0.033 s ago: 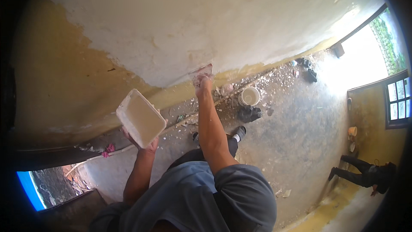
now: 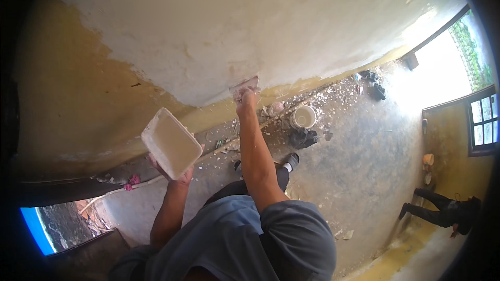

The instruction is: The person applies plaster to a wall using a spatula and a plastic container. The person scoops plaster from the container and spreads it across the wall surface multiple times.

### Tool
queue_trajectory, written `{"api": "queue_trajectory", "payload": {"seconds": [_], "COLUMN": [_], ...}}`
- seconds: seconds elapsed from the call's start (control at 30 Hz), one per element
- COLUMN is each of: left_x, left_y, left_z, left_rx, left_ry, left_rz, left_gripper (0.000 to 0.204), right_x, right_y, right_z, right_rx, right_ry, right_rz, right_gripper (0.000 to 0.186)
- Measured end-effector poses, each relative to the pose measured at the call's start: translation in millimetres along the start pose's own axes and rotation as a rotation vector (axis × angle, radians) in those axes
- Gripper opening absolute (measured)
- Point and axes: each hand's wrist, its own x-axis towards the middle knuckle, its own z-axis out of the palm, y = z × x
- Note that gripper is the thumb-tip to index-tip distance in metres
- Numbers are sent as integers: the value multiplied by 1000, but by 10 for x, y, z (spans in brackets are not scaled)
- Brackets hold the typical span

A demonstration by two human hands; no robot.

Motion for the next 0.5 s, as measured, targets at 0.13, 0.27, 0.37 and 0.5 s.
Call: {"api": "queue_trajectory", "payload": {"seconds": [0.13,0.27,0.37,0.5], "left_x": [-52,-4,-36,46], "left_y": [-15,-27,39,-21], "left_z": [148,-20,4,84], "left_rx": [14,33,-19,-16], "left_ry": [78,33,52,34], "left_rz": [14,24,4,-33], "left_gripper": [67,81,79,77], "right_x": [-640,-968,-842,88], "right_y": [-119,265,393,386], "right_z": [437,225,-34,-25], "right_rx": [-313,-941,-959,-1034], "right_ry": [-49,-514,-132,257], "right_rz": [-257,-822,-553,-830], "right_gripper": [20,43,42,48]}}
